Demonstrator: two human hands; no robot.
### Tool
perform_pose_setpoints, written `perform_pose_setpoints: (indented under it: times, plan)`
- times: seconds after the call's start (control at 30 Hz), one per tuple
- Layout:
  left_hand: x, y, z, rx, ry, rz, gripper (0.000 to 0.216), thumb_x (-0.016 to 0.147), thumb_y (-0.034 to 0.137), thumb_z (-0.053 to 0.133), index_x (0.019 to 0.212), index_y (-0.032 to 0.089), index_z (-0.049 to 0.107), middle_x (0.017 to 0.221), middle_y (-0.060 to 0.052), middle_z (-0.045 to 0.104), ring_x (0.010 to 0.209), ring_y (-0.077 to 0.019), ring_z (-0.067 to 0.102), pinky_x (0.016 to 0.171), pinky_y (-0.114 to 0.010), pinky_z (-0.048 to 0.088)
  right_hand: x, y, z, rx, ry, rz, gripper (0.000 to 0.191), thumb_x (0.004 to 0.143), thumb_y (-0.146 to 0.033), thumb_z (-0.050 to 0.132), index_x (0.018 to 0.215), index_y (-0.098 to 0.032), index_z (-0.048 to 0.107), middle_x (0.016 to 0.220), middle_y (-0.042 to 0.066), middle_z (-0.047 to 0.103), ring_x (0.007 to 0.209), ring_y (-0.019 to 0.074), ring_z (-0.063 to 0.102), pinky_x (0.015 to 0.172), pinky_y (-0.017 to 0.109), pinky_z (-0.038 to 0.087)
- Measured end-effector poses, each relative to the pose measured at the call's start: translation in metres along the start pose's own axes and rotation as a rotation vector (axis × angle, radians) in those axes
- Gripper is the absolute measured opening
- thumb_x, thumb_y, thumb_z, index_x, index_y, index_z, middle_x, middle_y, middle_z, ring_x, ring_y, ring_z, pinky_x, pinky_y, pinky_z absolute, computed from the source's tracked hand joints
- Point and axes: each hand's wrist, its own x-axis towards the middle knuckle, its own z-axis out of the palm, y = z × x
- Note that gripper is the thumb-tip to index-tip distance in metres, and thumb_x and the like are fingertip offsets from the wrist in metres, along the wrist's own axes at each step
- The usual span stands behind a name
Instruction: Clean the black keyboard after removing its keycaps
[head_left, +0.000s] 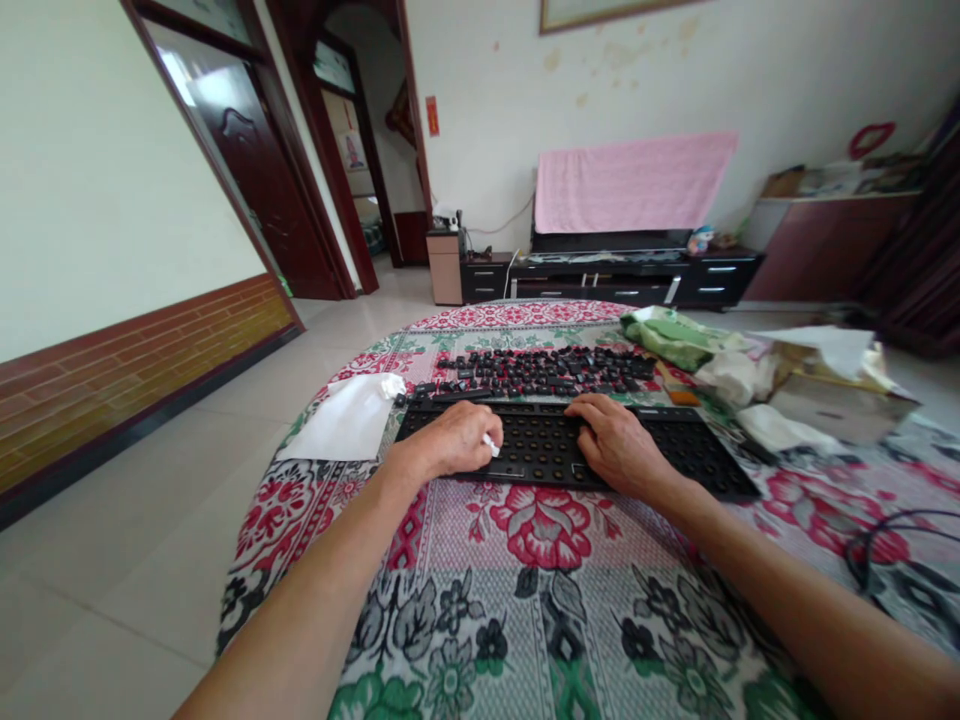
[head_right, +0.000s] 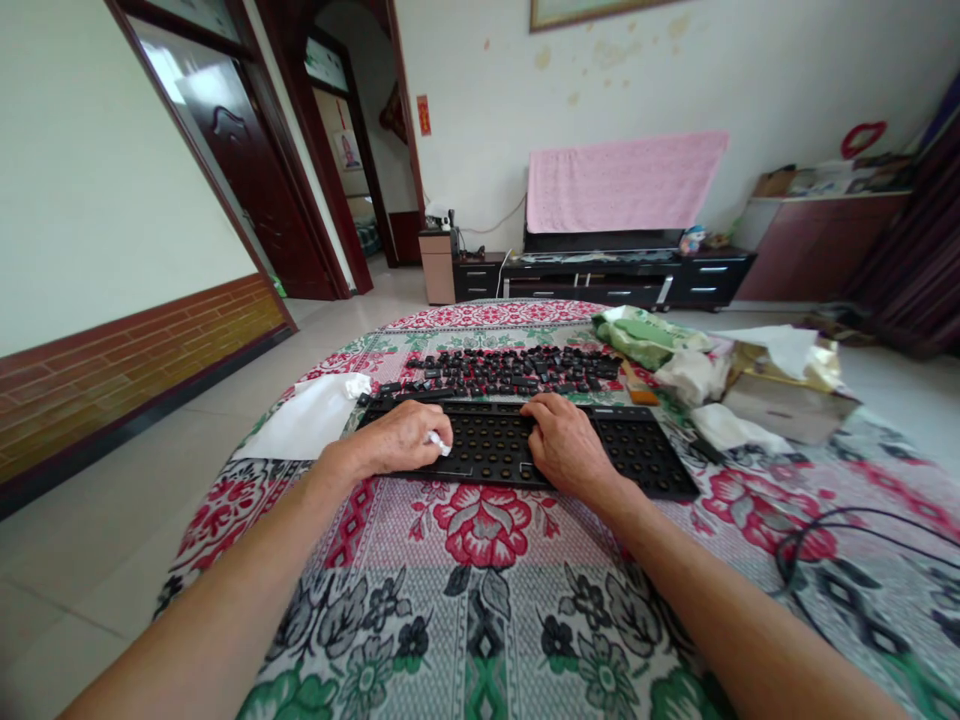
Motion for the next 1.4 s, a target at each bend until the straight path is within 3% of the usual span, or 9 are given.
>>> perform_pose_setpoints:
  times: [0.3,0.6,0.87,0.93,1.07,1.3,1.4]
  plan:
    - [-0.020,-0.019,-0.031,-0.081,-0.216,-0.331,0.020,0.060,0.016,0.055,0.074,0.018,0.069,0.059,0.001,0.059,0.056,-0.0115,0.050,0.052,-0.023,0.033,0.000,-0.001,0.000,-0.003,-0.002,0.008,0.030,0.077,-0.010,0.042,0.100,-0.016,0.060,0.105,0.010,0.059,0.100,0.0228,0.053,0.092,0.039,0.041]
    - [-0.038,-0.051,-0.043,-0.103,-0.252,-0.451,0.020,0.057,0.019,0.055,0.073,0.019,0.068,0.062,0.002,0.061,0.060,-0.0112,0.052,0.055,-0.021,0.034,0.001,-0.002,-0.002,0.001,-0.012,0.013,0.029,0.078,-0.010,0.041,0.098,-0.016,0.060,0.106,0.010,0.059,0.099,0.0227,0.054,0.092,0.038,0.041]
    - [-0.039,-0.049,-0.046,-0.005,-0.299,-0.528,0.019,0.054,0.016,0.055,0.069,0.018,0.065,0.062,0.002,0.060,0.059,-0.0114,0.050,0.055,-0.023,0.034,0.001,-0.002,0.000,-0.001,-0.013,0.006,0.029,0.078,-0.010,0.041,0.099,-0.014,0.060,0.107,0.011,0.059,0.100,0.0231,0.054,0.093,0.038,0.041]
    - [-0.039,-0.046,-0.049,-0.051,-0.280,-0.486,0.018,0.055,0.018,0.056,0.070,0.018,0.065,0.062,0.002,0.060,0.059,-0.0112,0.049,0.055,-0.023,0.033,0.002,0.000,-0.001,0.009,-0.012,0.004,0.029,0.078,-0.010,0.041,0.099,-0.015,0.061,0.107,0.011,0.059,0.100,0.0231,0.054,0.094,0.039,0.041]
    - [-0.027,-0.028,-0.042,-0.221,-0.228,-0.266,0.018,0.062,0.024,0.059,0.077,0.018,0.067,0.065,0.002,0.061,0.059,-0.0104,0.049,0.055,-0.023,0.034,0.004,0.011,-0.007,0.094,-0.071,-0.047,0.028,0.080,-0.012,0.041,0.098,-0.015,0.063,0.107,0.011,0.060,0.100,0.0218,0.056,0.094,0.038,0.043]
    - [0.013,0.024,0.009,-0.280,0.081,0.136,0.021,0.077,0.021,0.051,0.089,0.017,0.067,0.084,-0.002,0.065,0.073,-0.0109,0.056,0.070,-0.024,0.041,0.002,0.025,-0.010,0.181,-0.075,-0.092,0.033,0.076,-0.006,0.041,0.099,-0.015,0.062,0.109,0.011,0.060,0.104,0.0207,0.055,0.095,0.039,0.042]
    - [0.021,0.037,0.028,-0.230,0.107,0.219,0.023,0.080,0.020,0.049,0.092,0.015,0.068,0.085,-0.004,0.063,0.074,-0.0117,0.056,0.072,-0.025,0.043,0.001,0.024,-0.005,0.167,-0.053,-0.093,0.034,0.074,-0.005,0.041,0.099,-0.015,0.062,0.109,0.011,0.060,0.103,0.0207,0.054,0.095,0.039,0.042]
